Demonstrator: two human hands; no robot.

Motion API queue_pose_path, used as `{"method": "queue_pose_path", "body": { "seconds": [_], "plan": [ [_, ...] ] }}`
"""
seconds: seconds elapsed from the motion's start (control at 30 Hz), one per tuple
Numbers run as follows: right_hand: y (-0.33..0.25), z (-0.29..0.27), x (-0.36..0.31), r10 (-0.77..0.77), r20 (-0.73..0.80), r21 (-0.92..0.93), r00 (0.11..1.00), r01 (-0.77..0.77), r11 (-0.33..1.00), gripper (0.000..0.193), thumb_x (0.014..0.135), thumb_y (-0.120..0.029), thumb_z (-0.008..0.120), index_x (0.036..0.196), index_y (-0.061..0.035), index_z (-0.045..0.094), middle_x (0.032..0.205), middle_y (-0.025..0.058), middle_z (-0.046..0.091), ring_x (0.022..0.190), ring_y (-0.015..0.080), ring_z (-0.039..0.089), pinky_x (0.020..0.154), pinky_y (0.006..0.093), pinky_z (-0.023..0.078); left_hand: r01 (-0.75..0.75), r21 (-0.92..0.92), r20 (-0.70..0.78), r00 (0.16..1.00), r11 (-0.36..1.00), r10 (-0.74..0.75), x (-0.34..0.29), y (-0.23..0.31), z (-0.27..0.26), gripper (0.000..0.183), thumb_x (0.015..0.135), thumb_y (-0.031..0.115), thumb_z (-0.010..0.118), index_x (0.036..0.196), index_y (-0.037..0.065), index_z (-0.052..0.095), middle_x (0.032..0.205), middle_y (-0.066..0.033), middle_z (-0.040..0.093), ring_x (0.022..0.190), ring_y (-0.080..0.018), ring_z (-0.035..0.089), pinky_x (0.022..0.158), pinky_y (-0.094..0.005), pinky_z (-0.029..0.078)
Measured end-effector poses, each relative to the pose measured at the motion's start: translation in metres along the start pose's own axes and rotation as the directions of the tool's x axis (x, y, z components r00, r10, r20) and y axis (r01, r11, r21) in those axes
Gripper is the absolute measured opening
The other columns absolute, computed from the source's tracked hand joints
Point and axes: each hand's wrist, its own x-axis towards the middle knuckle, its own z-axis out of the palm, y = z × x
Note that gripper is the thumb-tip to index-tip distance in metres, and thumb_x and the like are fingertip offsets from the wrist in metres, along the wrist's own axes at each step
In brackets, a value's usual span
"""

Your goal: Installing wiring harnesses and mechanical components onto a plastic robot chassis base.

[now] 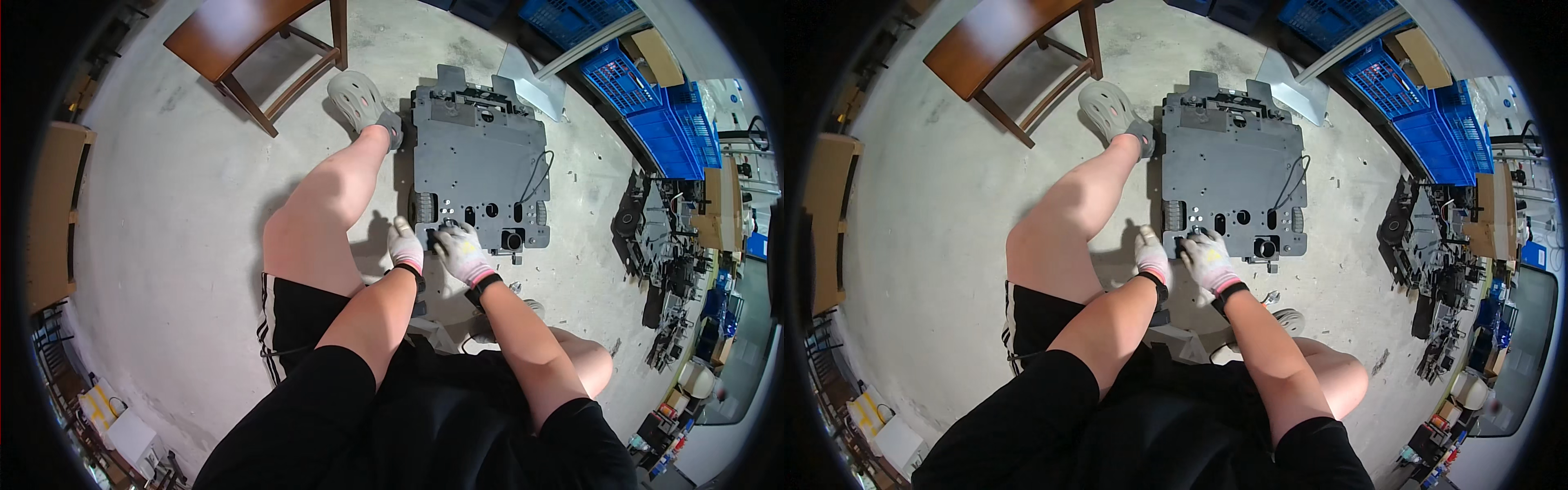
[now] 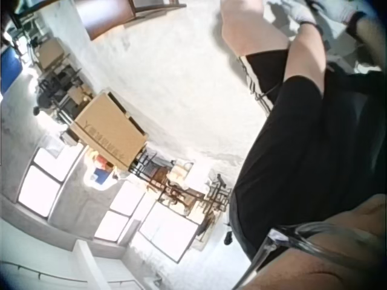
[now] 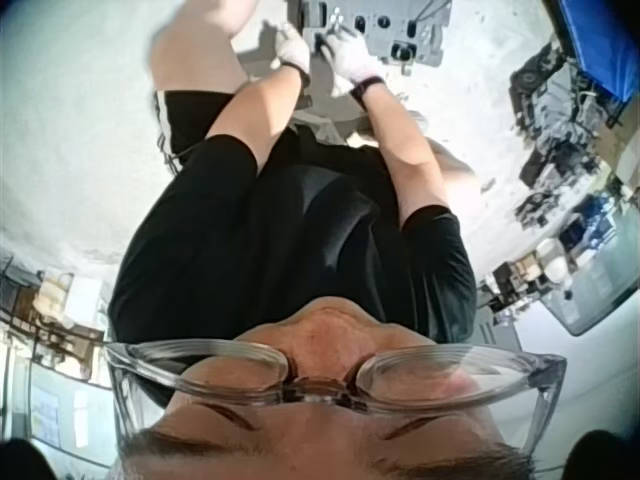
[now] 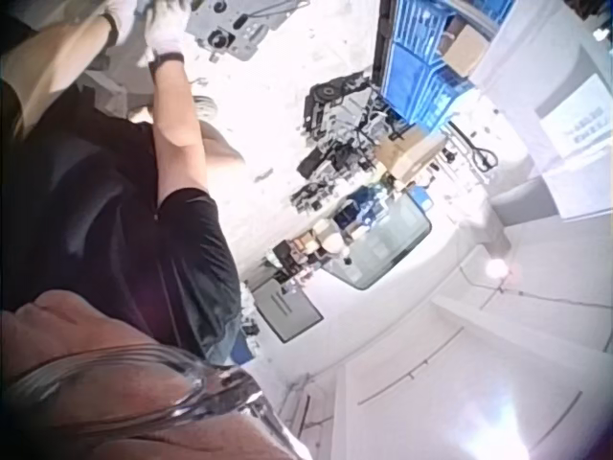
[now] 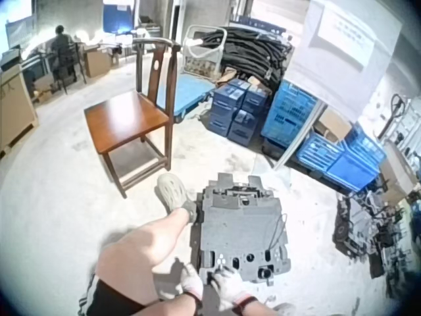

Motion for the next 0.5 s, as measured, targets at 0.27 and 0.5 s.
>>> {"method": "queue_pose_path", "body": {
  "seconds": [0.27,0.5],
  "plan": [
    [0.023,0.004,-0.018,0.517,-0.163,0.042,0.84,-0.518,0.855,0.028,0.092,-0.031,0.069,0.113,-0.0115,0.07,0.101,0.014,0.074,0.106,0.0354,0.067,0.094,0.0469,0.051,-0.403,0.371,0.128,0.914,0.837,0.384,-0.037,0.042,-0.022,0.018,0.094,0.024,0.065,0.105,0.009,0.066,0.108,-0.0176,0.065,0.106,-0.0393,0.06,0.094,-0.0506,0.048],
    [0.042,-0.013,-0.002,0.548,0.167,0.084,0.82,-0.565,0.821,0.028,0.096,-0.035,0.065,0.107,-0.0108,0.071,0.101,0.0199,0.074,0.099,0.0411,0.07,0.085,0.0493,0.055,-0.497,0.21,0.281,0.855,0.842,0.435,-0.037,0.031,-0.011,0.016,0.094,0.019,0.064,0.105,0.008,0.068,0.106,-0.0185,0.068,0.103,-0.0394,0.064,0.092,-0.0483,0.051]
  ]
}}
